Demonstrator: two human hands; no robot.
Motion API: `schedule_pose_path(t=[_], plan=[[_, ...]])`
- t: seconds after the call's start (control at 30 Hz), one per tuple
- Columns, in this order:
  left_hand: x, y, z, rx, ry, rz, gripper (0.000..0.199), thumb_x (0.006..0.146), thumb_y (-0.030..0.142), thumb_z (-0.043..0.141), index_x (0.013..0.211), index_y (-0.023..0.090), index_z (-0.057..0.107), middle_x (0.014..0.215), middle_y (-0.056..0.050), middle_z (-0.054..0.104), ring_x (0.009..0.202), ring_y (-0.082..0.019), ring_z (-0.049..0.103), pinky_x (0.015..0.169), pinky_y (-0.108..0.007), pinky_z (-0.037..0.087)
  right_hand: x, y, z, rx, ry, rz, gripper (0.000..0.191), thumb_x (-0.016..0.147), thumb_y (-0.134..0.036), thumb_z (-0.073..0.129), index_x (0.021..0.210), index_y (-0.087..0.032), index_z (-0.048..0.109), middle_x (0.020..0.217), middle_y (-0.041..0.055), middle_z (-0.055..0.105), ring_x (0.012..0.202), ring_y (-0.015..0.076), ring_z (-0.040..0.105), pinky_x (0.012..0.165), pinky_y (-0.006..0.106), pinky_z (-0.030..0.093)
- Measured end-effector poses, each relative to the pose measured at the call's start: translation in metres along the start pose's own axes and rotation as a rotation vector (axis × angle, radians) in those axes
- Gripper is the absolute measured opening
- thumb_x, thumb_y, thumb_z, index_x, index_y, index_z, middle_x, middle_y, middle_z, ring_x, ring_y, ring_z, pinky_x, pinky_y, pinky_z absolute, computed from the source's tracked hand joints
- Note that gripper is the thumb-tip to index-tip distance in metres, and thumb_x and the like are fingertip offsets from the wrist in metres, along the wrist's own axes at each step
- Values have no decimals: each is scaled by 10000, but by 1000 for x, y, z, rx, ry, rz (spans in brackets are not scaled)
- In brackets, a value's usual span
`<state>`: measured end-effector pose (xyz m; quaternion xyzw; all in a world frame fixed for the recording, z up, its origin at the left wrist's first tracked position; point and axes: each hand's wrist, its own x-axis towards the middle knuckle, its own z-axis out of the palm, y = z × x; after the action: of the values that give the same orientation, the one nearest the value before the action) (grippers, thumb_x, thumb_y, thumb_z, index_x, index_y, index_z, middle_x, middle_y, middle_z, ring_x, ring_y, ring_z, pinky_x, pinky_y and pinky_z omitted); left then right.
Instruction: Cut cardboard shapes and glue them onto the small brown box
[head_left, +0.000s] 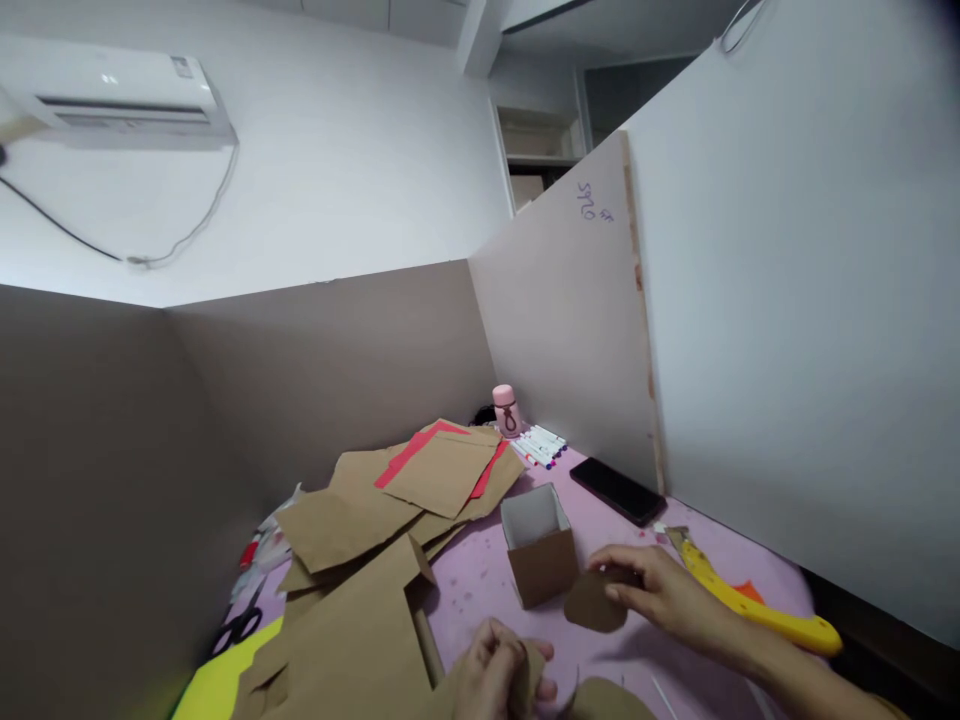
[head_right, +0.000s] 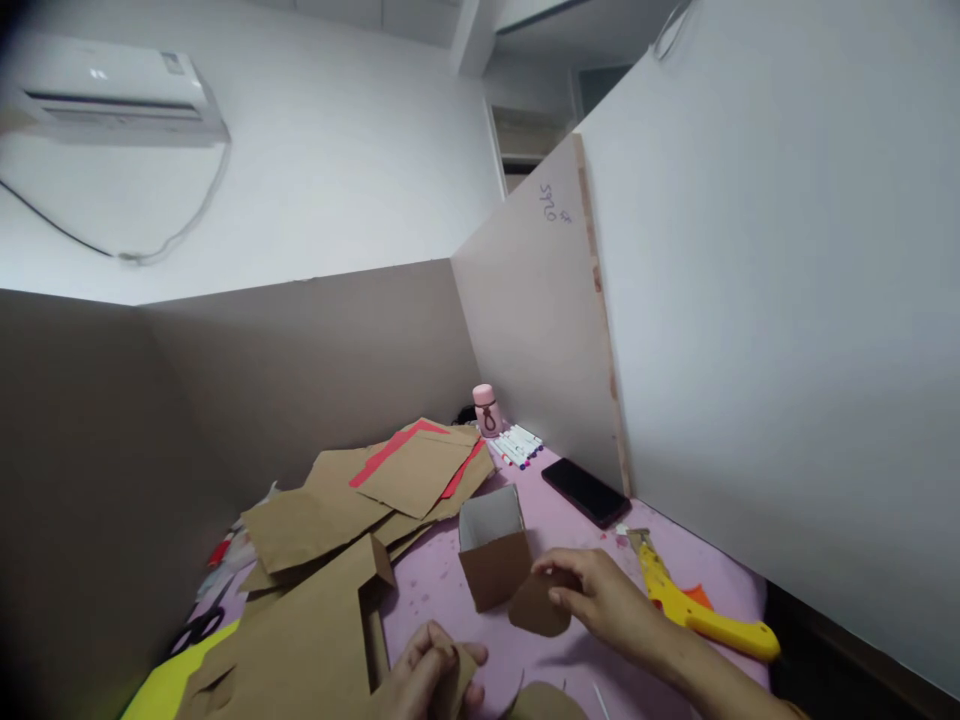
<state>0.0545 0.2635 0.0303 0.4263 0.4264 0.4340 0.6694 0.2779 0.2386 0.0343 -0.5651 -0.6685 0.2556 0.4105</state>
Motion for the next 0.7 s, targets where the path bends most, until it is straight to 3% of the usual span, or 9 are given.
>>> schedule_pose_path(t=[0.07, 0.17, 0.33, 0.43, 0.5, 0.6, 0.7], plan=[[5, 13, 1, -1, 8, 40, 208, 639, 275, 580, 614, 226, 379, 585, 1, 682, 434, -98, 574, 358, -151, 258, 7, -14, -3, 18, 11, -91, 310, 782, -132, 520, 1032, -205, 689, 1040, 54, 732, 958, 212, 651, 837, 305, 479], [14, 28, 4, 54, -18, 118, 147, 638, 260, 535, 629, 229, 392, 511, 39, 625, 370, -78, 502, 331, -155, 236, 24, -27, -2, -67, 24, -235, 344, 794, -94, 493, 1038, -214, 704, 993, 65, 730, 906, 198, 655, 815, 304, 485], [26, 40, 4, 241, 23, 205, 66, 663, 248, 462, 723, 227, 447, 516, 62, 568, 415, -88, 494, 385, -167, 228, 46, -29, 5, -155, 22, -294, 393, 767, -37, 468, 1013, -211, 720, 866, 66, 681, 830, 189, 623, 741, 284, 466], [28, 49, 6, 508, 18, 359, 51, 735, 238, 440, 701, 230, 477, 518, 55, 517, 470, -122, 495, 446, -213, 295, 49, -29, 8, -166, 7, -307, 423, 758, -12, 456, 1004, -235, 717, 890, 53, 677, 840, 182, 617, 738, 269, 461], [30, 54, 9, 770, -3, 483, 119, 785, 254, 464, 811, 220, 575, 501, 50, 503, 490, -157, 506, 519, -256, 344, 48, -30, 10, -167, -8, -307, 432, 755, -7, 462, 998, -258, 716, 923, 39, 681, 853, 174, 616, 750, 259, 462], [36, 57, 14, 1137, -17, 596, 345, 789, 267, 548, 1108, 180, 645, 595, -32, 640, 590, -242, 605, 603, -309, 359, 47, -31, 11, -168, -28, -296, 441, 736, 3, 475, 978, -270, 722, 976, 32, 683, 884, 173, 617, 779, 255, 462], [43, 55, 19, 1391, -15, 632, 394, 819, 251, 515, 1191, 183, 627, 819, -144, 742, 746, -342, 675, 616, -349, 361, 47, -30, 14, -148, -19, -305, 445, 716, 18, 485, 955, -268, 727, 998, 28, 687, 898, 173, 619, 786, 254, 464]])
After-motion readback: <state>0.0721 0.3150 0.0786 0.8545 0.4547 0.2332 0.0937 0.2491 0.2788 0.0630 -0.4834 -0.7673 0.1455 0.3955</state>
